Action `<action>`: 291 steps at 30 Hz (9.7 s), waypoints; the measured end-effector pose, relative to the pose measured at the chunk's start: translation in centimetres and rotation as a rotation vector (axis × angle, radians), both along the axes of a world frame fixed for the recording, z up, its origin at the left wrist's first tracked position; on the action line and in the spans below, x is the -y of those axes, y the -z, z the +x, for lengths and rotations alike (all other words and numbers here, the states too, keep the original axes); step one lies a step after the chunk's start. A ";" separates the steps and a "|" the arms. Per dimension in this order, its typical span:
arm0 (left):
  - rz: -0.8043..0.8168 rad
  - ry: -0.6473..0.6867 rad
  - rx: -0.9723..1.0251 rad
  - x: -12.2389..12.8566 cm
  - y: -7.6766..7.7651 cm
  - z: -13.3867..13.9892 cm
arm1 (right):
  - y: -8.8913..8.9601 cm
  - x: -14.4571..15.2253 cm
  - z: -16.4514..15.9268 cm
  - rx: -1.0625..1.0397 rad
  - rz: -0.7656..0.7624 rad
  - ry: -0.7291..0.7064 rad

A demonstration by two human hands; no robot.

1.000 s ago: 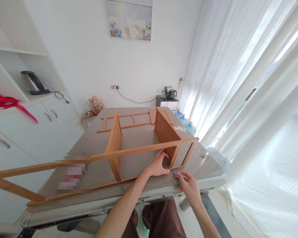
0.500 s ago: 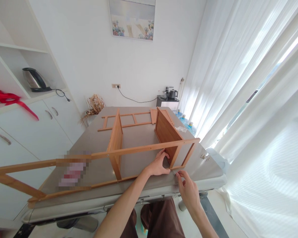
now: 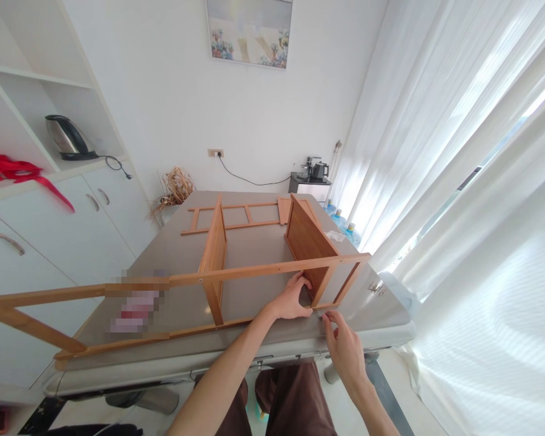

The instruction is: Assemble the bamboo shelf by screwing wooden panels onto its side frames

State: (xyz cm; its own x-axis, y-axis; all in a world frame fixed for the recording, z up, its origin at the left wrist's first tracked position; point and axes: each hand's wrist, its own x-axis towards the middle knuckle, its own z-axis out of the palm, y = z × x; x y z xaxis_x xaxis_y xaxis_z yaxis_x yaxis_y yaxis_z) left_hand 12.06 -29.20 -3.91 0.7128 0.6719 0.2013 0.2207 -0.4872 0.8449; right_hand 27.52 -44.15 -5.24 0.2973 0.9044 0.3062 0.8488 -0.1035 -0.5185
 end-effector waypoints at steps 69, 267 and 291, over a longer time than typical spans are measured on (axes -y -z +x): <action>-0.010 -0.017 0.005 0.3 -0.4 0.1 | -0.1 0.2 -0.1 0.091 -0.019 0.011; 0.008 -0.012 0.018 -0.1 0.5 0.2 | -0.7 0.2 0.2 -0.617 -0.049 0.108; 0.016 -0.010 0.009 -0.1 0.3 0.2 | -0.2 -0.6 0.7 -0.009 0.000 -0.058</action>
State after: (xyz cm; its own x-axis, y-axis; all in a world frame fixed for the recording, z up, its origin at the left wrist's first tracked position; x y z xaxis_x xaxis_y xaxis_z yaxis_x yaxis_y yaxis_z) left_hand 12.23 -29.14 -4.26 0.7041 0.6757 0.2181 0.2183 -0.4983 0.8391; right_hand 28.27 -43.51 -5.08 0.2470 0.9203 0.3034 0.8487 -0.0544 -0.5261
